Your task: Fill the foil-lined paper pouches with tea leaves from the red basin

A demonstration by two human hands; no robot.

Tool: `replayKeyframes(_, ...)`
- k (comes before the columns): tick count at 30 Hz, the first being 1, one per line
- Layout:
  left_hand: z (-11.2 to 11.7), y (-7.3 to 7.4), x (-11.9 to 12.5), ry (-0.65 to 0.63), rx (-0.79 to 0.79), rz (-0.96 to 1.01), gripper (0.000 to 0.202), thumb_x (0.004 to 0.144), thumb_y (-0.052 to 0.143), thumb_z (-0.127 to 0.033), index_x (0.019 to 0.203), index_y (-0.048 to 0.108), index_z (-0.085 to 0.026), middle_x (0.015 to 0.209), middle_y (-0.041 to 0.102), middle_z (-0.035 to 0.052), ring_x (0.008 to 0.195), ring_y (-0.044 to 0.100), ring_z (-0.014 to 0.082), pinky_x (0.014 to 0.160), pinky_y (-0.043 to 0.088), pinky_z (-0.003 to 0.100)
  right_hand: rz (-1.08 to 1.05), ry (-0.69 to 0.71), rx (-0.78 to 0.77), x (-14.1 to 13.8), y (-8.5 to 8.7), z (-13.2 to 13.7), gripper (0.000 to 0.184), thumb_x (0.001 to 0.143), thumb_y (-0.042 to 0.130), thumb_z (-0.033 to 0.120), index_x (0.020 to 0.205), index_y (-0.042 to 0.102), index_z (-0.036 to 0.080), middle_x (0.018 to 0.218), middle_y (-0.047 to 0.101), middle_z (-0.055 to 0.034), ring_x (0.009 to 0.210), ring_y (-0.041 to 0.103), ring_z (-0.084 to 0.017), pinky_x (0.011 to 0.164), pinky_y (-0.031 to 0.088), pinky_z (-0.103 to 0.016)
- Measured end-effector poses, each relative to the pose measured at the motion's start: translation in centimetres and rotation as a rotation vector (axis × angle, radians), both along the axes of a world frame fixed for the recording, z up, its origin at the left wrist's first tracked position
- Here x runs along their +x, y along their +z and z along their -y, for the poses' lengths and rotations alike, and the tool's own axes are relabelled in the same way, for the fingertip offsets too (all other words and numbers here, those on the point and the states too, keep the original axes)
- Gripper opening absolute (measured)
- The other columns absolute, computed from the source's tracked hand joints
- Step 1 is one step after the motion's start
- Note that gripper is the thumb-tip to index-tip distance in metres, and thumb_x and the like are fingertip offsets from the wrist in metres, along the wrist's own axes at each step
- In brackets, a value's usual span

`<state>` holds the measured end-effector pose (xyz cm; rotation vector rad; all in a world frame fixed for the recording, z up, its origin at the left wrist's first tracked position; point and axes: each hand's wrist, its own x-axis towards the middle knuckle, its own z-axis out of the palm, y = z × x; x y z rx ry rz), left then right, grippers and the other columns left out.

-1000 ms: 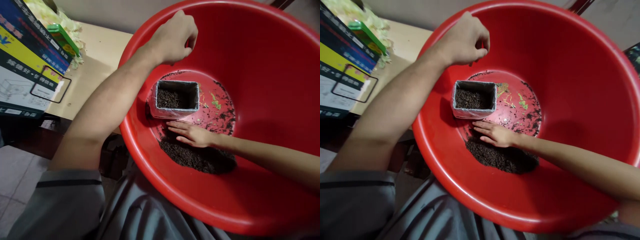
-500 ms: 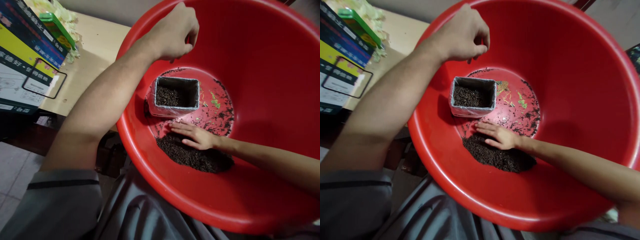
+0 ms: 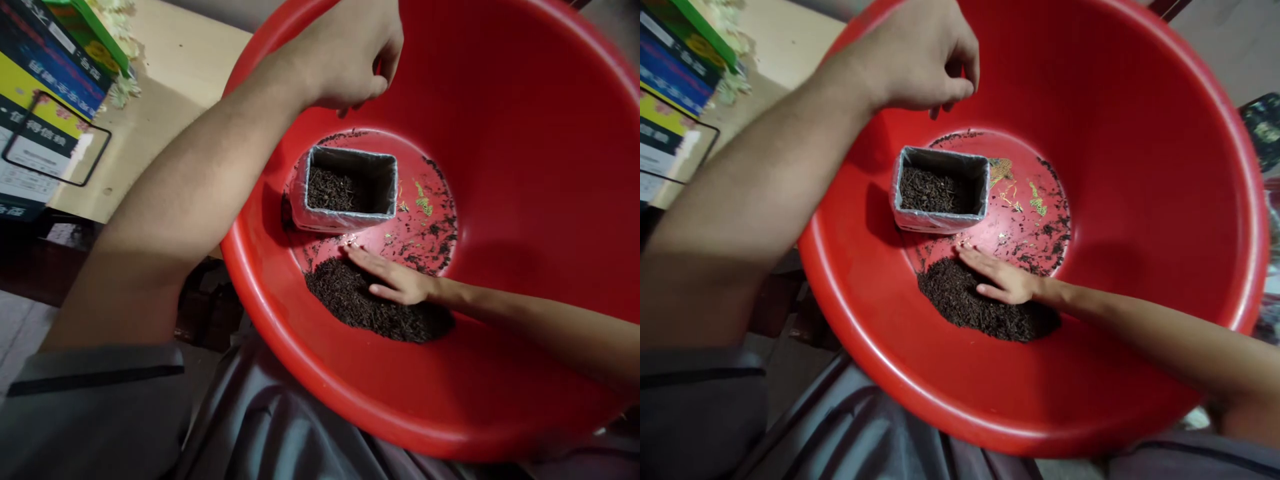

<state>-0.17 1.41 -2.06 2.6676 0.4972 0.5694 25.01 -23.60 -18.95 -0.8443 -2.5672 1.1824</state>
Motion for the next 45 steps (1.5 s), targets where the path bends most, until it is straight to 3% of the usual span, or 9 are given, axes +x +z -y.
replayKeyframes(2,-0.1,-0.1,0.0,0.010,-0.016,-0.005,0.033,0.077,0.050,-0.001,0.090,0.080,-0.008,0.062,0.061,0.0017,0.054,0.062,0.0130,0.056,0.042,0.026,-0.030,0.051,-0.071,-1.6,0.1,0.8,0.080,0.107,0.043,0.043,0.170,-0.002,0.022,0.176,0.005,-0.0118,0.163,0.009,-0.024,0.132,0.018,-0.048)
replayKeyframes(5,-0.1,0.1,0.1,0.038,-0.035,-0.045,0.036,0.079,0.048,-0.004,0.092,0.080,-0.011,0.065,0.063,0.0007,0.056,0.061,0.0096,0.056,0.041,0.024,-0.064,0.057,-0.060,-4.2,0.1,1.4,0.081,0.106,0.046,0.043,0.170,0.000,0.023,0.176,0.005,-0.0125,0.163,0.008,-0.025,0.132,0.019,-0.052)
replayKeyframes(8,0.2,0.3,0.2,0.059,-0.028,-0.082,0.038,0.080,0.046,-0.004,0.094,0.080,-0.012,0.067,0.064,-0.0004,0.056,0.061,0.0078,0.059,0.042,0.024,-0.052,0.037,-0.034,-6.0,-0.1,1.7,0.075,0.108,0.044,0.040,0.170,0.005,0.024,0.174,0.019,-0.0151,0.162,0.018,-0.026,0.130,0.025,-0.055)
replayKeyframes(15,0.3,-0.1,0.2,-0.008,-0.025,-0.031,0.032,0.079,0.052,0.001,0.088,0.081,-0.006,0.057,0.059,0.0025,0.050,0.063,0.0164,0.056,0.048,0.031,-0.046,-0.077,-0.086,-8.1,1.2,2.6,0.057,0.104,0.053,0.042,0.155,0.048,0.016,0.153,0.054,-0.0200,0.141,0.053,-0.027,0.119,0.045,-0.049)
replayKeyframes(20,0.1,-0.2,0.1,0.005,-0.052,-0.067,0.033,0.079,0.051,0.001,0.092,0.081,-0.005,0.060,0.060,0.0036,0.053,0.065,0.0185,0.057,0.049,0.031,-0.118,-0.202,-0.200,-9.1,1.5,2.5,0.045,0.102,0.059,0.043,0.138,0.065,0.018,0.139,0.066,-0.0158,0.127,0.064,-0.024,0.111,0.053,-0.045)
replayKeyframes(25,0.1,-0.3,0.0,0.012,-0.078,-0.097,0.035,0.078,0.048,-0.001,0.095,0.079,-0.006,0.063,0.061,0.0022,0.055,0.065,0.0153,0.060,0.050,0.029,-0.104,-0.368,-0.320,-10.3,1.8,3.1,0.041,0.102,0.059,0.046,0.129,0.071,0.019,0.128,0.072,-0.0128,0.123,0.067,-0.025,0.110,0.052,-0.047)
replayKeyframes(29,-0.1,-0.4,0.1,0.016,-0.074,-0.120,0.035,0.080,0.047,-0.001,0.095,0.078,-0.008,0.066,0.063,0.0019,0.056,0.066,0.0141,0.058,0.050,0.028,-0.099,-0.477,-0.313,-11.4,2.9,4.1,0.038,0.097,0.067,0.047,0.123,0.073,0.019,0.119,0.072,-0.0117,0.109,0.070,-0.022,0.104,0.055,-0.041)
replayKeyframes(38,0.0,-0.2,0.3,-0.002,-0.068,0.003,0.029,0.078,0.055,0.002,0.084,0.081,-0.007,0.055,0.061,0.0016,0.048,0.064,0.0155,0.056,0.050,0.029,-0.161,-0.502,-0.281,-11.3,2.6,3.9,0.021,0.092,0.067,0.035,0.102,0.079,0.020,0.099,0.078,-0.0070,0.089,0.072,-0.019,0.088,0.058,-0.034)
replayKeyframes(45,-0.1,-0.8,0.2,0.015,-0.108,0.037,0.024,0.080,0.059,0.000,0.084,0.081,-0.010,0.056,0.064,0.0023,0.047,0.064,0.0152,0.054,0.049,0.028,-0.133,-0.544,-0.487,-11.1,2.2,2.6,0.031,0.088,0.068,0.043,0.102,0.080,0.017,0.099,0.081,-0.0072,0.090,0.075,-0.022,0.090,0.061,-0.037)
